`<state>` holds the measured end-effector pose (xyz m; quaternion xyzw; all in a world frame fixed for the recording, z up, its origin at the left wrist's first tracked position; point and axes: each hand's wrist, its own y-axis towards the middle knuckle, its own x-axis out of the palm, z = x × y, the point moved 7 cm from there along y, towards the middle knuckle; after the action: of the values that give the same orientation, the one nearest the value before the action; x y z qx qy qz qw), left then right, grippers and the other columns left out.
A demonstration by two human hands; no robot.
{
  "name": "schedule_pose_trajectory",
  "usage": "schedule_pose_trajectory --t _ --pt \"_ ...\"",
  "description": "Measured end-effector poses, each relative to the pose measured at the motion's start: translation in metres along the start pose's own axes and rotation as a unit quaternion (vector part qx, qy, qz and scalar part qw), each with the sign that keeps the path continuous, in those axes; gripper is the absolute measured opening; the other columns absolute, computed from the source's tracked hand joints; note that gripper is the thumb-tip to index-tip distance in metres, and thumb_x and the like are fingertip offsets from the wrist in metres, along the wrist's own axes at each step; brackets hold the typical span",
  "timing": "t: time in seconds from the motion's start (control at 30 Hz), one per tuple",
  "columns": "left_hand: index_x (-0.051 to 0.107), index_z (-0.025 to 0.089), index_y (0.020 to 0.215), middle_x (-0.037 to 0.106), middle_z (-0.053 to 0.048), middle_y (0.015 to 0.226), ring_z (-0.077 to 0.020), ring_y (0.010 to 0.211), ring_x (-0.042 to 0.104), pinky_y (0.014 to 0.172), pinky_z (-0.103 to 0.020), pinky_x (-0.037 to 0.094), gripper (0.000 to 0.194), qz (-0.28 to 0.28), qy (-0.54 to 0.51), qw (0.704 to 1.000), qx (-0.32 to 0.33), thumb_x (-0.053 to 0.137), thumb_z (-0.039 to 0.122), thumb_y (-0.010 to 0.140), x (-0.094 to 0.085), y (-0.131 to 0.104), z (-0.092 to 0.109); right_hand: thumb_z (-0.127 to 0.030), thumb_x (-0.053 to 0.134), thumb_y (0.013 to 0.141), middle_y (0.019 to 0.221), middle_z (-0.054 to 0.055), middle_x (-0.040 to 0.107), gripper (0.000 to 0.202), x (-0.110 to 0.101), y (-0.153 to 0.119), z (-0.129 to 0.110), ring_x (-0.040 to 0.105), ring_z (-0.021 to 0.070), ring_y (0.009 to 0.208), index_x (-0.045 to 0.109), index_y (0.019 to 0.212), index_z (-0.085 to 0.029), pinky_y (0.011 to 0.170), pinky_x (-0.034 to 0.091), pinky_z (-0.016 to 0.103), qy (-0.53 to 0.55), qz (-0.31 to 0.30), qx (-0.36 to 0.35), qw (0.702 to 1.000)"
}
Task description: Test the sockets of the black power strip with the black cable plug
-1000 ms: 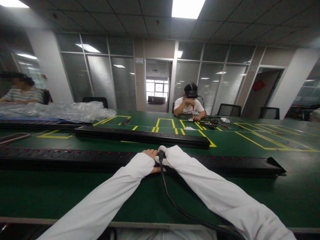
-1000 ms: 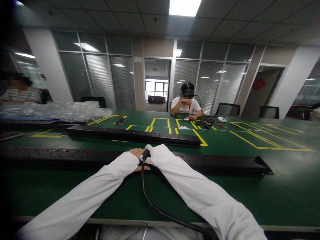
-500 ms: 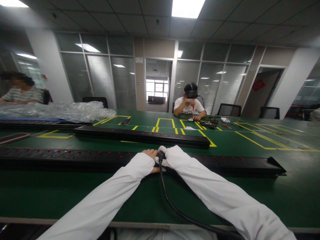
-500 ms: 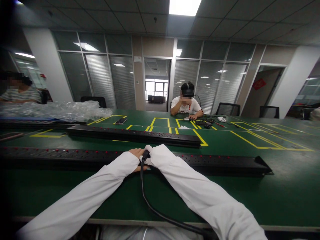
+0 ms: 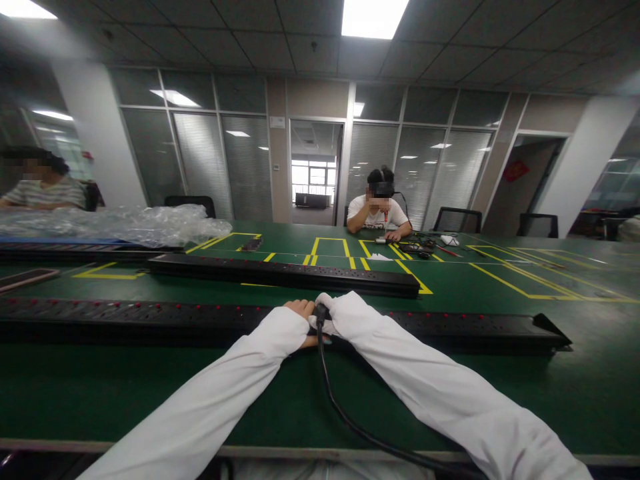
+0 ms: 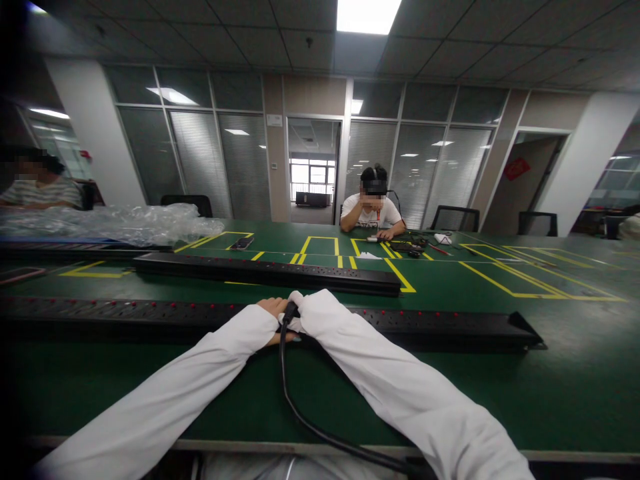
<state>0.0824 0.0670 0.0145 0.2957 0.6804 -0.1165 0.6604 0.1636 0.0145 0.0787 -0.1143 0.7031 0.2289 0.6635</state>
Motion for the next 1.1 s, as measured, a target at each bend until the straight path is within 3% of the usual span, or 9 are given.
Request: schedule_pose_trajectory --t 0.27,0.5,0.77,0.97,1.1 --pt "0.049 0.017 0.089 0.055 -0.008 0.084 -0.0259 0.08 0.052 0.07 -0.036 0.039 0.072 0.007 -0.007 1.0 -0.003 0.037 0.077 0.052 -0.003 -0.003 0.001 -0.057 0.034 0.074 0.066 0.0 0.055 0.047 0.005 0.006 0.007 0.048 0.0085 0.057 0.046 0.103 -0.021 0.053 0.027 0.018 0.011 -0.034 0.026 0.999" --pt "0.048 0.018 0.092 0.055 -0.007 0.083 -0.0255 0.081 0.052 0.071 -0.035 0.039 0.074 0.0 -0.006 1.0 -0.001 0.042 0.076 0.047 -0.001 -0.001 0.0 -0.055 0.035 0.076 0.079 0.004 0.056 0.048 -0.001 -0.002 -0.001 0.05 0.01 0.068 0.044 0.104 -0.018 0.059 0.028 0.019 0.006 -0.015 0.006 1.0" --pt "0.048 0.016 0.095 0.055 -0.009 0.086 -0.0275 0.083 0.052 0.07 -0.037 0.04 0.073 0.0 -0.016 1.0 -0.005 0.039 0.075 0.053 -0.006 -0.003 0.002 -0.058 0.033 0.074 0.065 0.0 0.055 0.048 0.005 0.006 0.009 0.047 0.0087 0.055 0.044 0.105 -0.022 0.052 0.026 0.019 0.029 -0.021 0.029 0.999" --pt "0.048 0.017 0.093 0.055 -0.009 0.085 -0.0268 0.083 0.052 0.072 -0.036 0.04 0.076 -0.012 -0.016 1.0 -0.008 0.042 0.076 0.047 -0.002 -0.001 0.001 -0.06 0.037 0.072 0.073 0.003 0.055 0.051 0.002 0.0 0.003 0.049 0.0101 0.063 0.046 0.101 -0.019 0.055 0.027 0.019 0.028 0.005 0.0 1.0" --pt "0.048 0.016 0.095 0.055 -0.009 0.084 -0.0268 0.083 0.052 0.072 -0.036 0.04 0.076 -0.001 -0.018 1.0 -0.01 0.04 0.077 0.049 -0.003 -0.003 0.001 -0.064 0.031 0.072 0.069 0.001 0.055 0.053 0.01 0.006 0.007 0.047 0.0083 0.057 0.046 0.101 -0.022 0.052 0.026 0.018 0.04 -0.001 0.012 0.999"
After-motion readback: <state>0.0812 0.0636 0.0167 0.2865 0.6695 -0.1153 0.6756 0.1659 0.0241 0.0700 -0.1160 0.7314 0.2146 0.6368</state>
